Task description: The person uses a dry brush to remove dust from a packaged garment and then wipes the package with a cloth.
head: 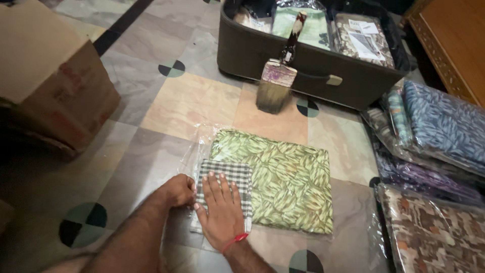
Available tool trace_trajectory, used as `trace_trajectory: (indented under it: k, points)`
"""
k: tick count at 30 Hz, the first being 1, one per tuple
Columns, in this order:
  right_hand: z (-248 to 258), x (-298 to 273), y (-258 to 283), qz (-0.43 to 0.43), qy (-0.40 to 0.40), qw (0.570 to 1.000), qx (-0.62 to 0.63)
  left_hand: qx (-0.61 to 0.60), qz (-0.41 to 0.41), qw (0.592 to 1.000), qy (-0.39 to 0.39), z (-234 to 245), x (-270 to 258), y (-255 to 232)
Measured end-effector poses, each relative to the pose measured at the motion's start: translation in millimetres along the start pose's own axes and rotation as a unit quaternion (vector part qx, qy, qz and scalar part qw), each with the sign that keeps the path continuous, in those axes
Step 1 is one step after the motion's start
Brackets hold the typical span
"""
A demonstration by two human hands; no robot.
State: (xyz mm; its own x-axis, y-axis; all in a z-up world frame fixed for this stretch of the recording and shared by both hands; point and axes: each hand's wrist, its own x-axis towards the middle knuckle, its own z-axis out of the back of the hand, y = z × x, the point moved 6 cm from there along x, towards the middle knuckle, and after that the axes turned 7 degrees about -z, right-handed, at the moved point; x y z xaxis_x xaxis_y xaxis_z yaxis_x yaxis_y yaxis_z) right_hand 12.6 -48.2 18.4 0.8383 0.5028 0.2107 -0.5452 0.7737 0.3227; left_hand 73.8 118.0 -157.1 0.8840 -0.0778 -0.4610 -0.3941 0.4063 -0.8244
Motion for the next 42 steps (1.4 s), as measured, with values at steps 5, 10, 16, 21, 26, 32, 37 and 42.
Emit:
trace_trajectory:
  k: [5, 10, 16, 21, 26, 32, 37, 42]
  points:
    - [13, -8, -23, -0.044, 0.019, 0.998, 0.029, -0.033, -0.009, 0.999, 0.006, -1, 7, 15]
    - [27, -22, -67, -0.108, 0.039, 0.993, 0.029, -0.193, -0.037, 0.98, 0.025, -4, 22, 38]
    - [43, -54, -143, -0.176, 0.065, 0.982, -0.011, -0.11, 0.021, 0.993, 0.02, 6, 3, 20]
    - [46, -83, -208, -0.207, 0.0, 0.975, -0.08, -0.06, 0.037, 0.997, 0.028, 8, -3, 14]
    - [46, -95, -250, -0.327, -0.019, 0.939, -0.104, -0.096, 0.004, 0.995, 0.031, 2, 20, 30]
    - [30, -77, -196, -0.269, 0.014, 0.956, -0.113, -0.01, 0.014, 0.999, 0.037, 1, 22, 31]
    - [8, -38, -94, -0.121, 0.037, 0.992, -0.014, -0.013, 0.026, 0.999, 0.041, -4, 22, 30]
    - [7, -6, -39, -0.095, 0.091, 0.989, 0.067, 0.041, 0.004, 0.999, 0.024, 4, -21, -23]
